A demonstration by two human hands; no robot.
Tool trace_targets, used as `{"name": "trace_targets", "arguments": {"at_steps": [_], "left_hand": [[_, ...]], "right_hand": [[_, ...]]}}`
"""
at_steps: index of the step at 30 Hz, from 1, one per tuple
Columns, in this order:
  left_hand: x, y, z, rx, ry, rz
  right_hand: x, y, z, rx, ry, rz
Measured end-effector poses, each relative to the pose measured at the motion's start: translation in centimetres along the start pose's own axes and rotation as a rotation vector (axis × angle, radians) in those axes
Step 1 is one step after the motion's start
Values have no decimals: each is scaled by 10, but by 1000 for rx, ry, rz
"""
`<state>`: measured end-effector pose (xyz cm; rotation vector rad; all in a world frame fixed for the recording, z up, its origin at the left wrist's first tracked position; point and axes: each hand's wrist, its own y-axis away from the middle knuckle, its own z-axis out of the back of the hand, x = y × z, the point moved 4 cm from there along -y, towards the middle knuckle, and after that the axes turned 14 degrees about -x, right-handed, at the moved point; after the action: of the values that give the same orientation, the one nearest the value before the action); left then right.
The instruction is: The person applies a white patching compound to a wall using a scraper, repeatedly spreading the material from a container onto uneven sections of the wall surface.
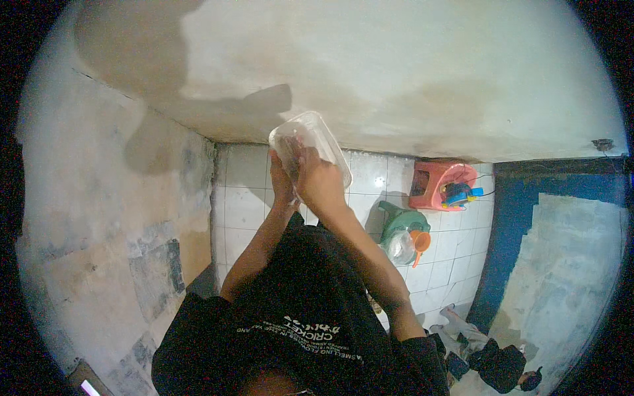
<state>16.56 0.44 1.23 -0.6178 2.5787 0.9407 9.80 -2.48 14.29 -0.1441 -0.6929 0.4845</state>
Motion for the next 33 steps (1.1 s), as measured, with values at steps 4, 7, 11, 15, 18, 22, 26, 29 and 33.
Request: {"name": "trace_targets", "arguments": {"at_steps": [4, 7, 11, 15, 18, 22, 26, 29, 33], "left_hand": [[2, 0, 1, -48, -2, -13], [2, 1, 2, -29, 21, -18], [-2, -1, 2, -18, -16, -28], [-3, 2, 1, -45, -26, -70], [-1, 2, 1, -32, -19, -41], [3, -3, 4, -12, 47, -35], [2, 0, 1, 16, 30, -18], [-4, 7, -4, -32, -35, -45], [0, 2, -1, -13, -45, -54]], "right_hand": [[2, 1, 8, -45, -104, -34], [7, 5, -1, -34, -82, -20], [-6, -3, 2, -31, -71, -41], [4, 7, 3, -28, -64, -15], [-2, 1, 6, -24, -38, -8], [4, 5, 12, -22, -75, -10], [-5, 1, 8, -47, -37, 30], [-8, -6, 23, -90, -94, 26], [-11, -6, 13, -61, -30, 16]]}}
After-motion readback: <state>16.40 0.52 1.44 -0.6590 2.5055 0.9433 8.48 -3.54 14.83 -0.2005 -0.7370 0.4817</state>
